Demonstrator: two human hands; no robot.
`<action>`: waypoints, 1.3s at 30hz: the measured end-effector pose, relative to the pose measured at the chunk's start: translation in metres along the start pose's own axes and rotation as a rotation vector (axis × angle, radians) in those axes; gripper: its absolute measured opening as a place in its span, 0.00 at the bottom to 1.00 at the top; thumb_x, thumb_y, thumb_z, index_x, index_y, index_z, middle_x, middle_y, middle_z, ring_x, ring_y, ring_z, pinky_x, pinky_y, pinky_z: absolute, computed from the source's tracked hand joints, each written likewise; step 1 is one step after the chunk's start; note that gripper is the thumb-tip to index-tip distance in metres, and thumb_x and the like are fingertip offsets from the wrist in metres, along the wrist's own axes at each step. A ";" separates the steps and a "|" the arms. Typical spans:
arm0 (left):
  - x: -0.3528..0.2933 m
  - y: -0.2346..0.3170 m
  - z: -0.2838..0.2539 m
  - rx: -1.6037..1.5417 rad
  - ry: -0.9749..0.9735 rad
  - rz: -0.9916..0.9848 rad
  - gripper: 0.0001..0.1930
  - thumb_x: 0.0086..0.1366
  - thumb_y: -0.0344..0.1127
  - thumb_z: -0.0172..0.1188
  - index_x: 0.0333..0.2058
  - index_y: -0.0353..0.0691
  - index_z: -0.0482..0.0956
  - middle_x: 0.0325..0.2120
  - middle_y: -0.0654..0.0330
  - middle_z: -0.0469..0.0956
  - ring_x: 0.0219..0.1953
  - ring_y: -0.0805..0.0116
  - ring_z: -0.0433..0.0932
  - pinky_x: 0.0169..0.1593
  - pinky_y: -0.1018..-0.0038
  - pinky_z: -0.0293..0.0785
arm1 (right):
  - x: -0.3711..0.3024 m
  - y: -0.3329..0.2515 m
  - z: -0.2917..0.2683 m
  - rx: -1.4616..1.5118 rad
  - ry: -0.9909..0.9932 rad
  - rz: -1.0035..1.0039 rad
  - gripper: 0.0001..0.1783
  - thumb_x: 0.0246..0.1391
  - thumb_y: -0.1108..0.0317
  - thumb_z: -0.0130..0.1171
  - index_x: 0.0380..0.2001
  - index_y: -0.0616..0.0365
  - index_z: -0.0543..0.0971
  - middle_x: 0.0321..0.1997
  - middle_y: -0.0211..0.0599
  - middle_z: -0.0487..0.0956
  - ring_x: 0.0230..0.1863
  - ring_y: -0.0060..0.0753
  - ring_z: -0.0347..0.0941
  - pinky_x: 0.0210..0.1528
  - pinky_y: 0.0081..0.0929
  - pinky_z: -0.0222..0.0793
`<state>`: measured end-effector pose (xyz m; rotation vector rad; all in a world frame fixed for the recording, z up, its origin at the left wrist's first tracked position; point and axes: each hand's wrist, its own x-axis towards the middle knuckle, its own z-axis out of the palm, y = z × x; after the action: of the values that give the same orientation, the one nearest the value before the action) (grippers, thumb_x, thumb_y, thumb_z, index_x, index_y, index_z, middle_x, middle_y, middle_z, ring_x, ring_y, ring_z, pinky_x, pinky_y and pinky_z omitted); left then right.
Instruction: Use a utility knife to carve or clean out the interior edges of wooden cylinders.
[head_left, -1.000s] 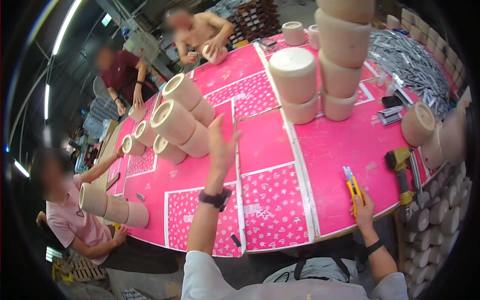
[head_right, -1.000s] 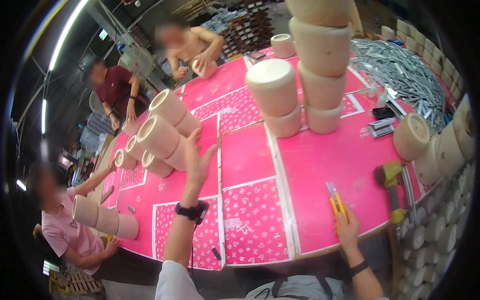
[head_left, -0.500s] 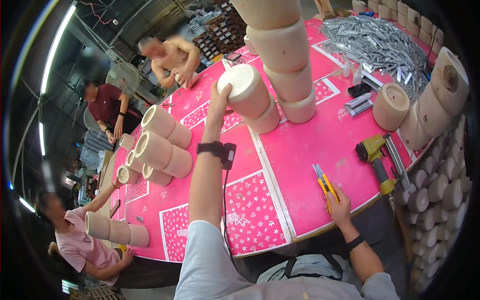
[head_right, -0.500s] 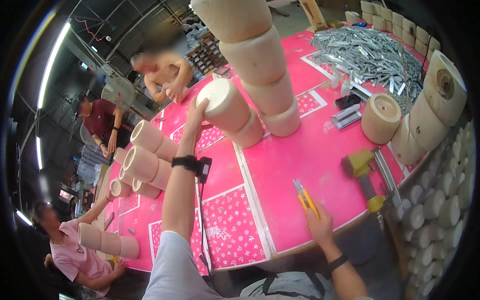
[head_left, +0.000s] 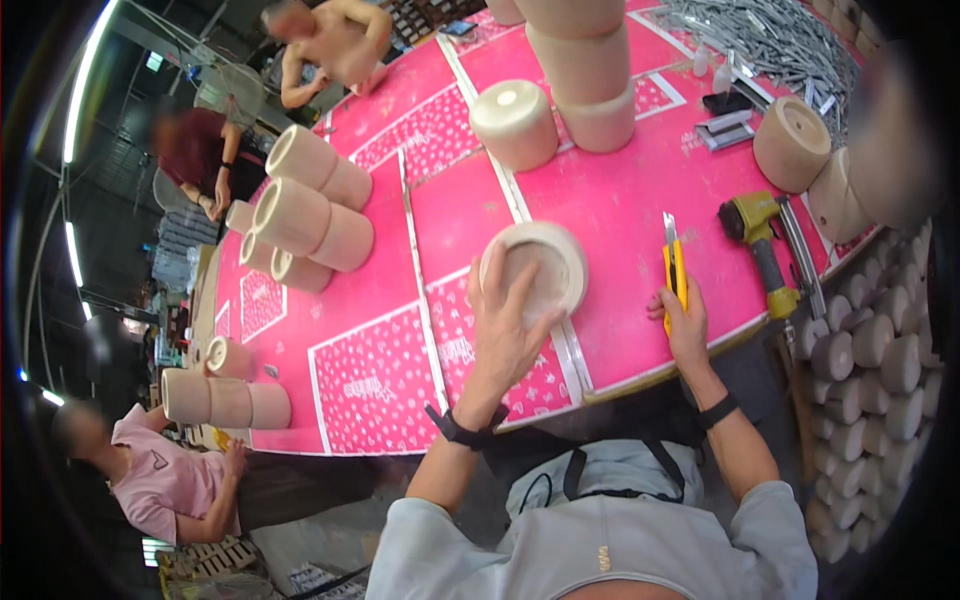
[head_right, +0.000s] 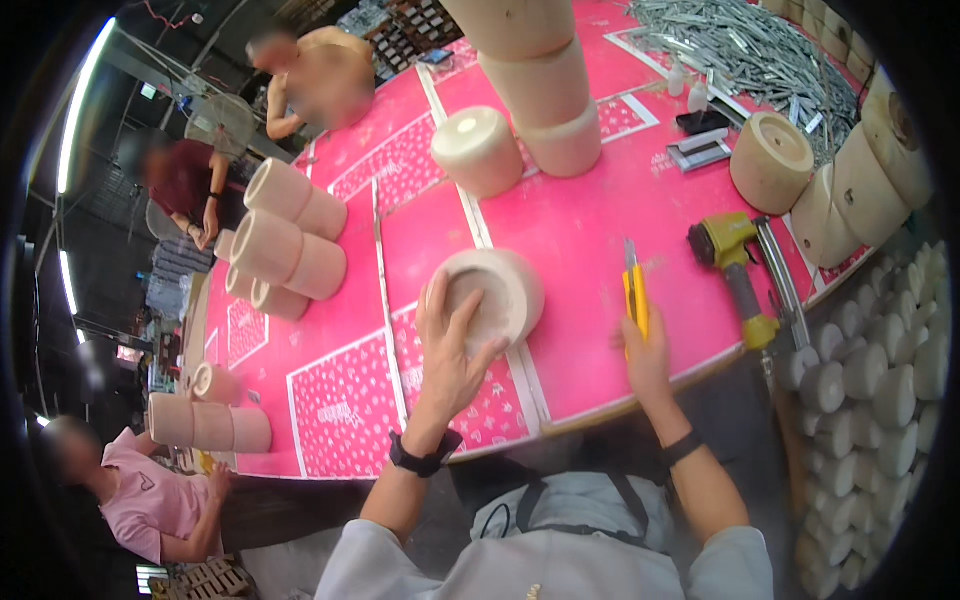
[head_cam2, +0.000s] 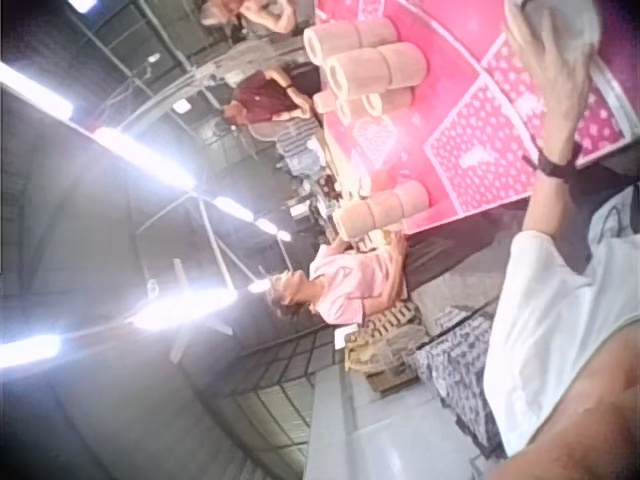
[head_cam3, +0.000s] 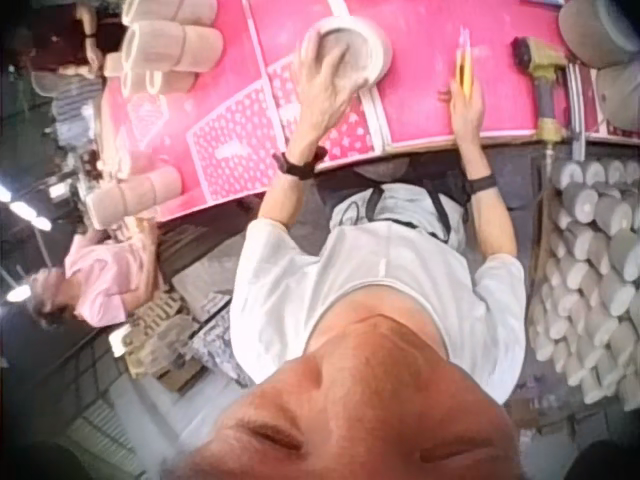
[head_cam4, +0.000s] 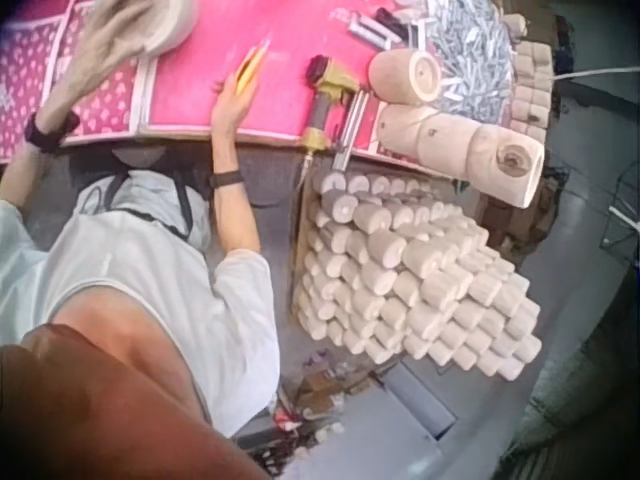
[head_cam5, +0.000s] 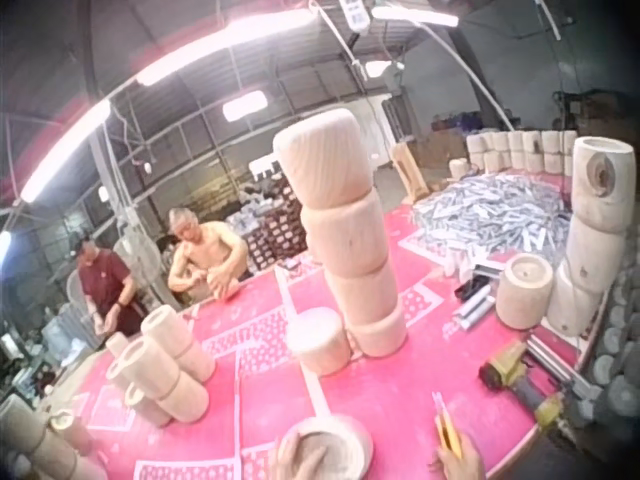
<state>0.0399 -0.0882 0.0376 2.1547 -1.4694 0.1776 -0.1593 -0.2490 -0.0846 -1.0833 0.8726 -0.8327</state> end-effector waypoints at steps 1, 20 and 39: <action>0.001 0.001 0.000 -0.049 -0.014 0.022 0.32 0.59 0.41 0.68 0.60 0.37 0.69 0.70 0.44 0.49 0.72 0.44 0.47 0.72 0.55 0.49 | 0.002 0.002 -0.001 -0.012 -0.038 -0.015 0.19 0.65 0.71 0.51 0.57 0.62 0.69 0.34 0.30 0.74 0.30 0.21 0.72 0.34 0.22 0.72; -0.098 -0.001 -0.061 -0.155 -0.017 -0.016 0.24 0.43 0.31 0.77 0.38 0.37 0.75 0.45 0.53 0.74 0.56 0.45 0.69 0.56 0.57 0.69 | -0.003 -0.005 -0.009 -0.116 -0.159 0.007 0.14 0.68 0.68 0.50 0.52 0.65 0.71 0.34 0.36 0.76 0.28 0.22 0.75 0.28 0.19 0.75; -0.050 -0.044 -0.050 -0.516 -0.192 -0.371 0.27 0.59 0.32 0.65 0.57 0.34 0.73 0.55 0.46 0.74 0.58 0.54 0.73 0.61 0.66 0.67 | -0.042 -0.144 0.015 -0.520 -0.458 0.028 0.21 0.62 0.67 0.57 0.55 0.65 0.75 0.29 0.28 0.76 0.23 0.17 0.71 0.24 0.17 0.66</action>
<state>0.0685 -0.0096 0.0458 1.9938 -1.0309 -0.4982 -0.1828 -0.2426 0.0640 -1.6324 0.7216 -0.3049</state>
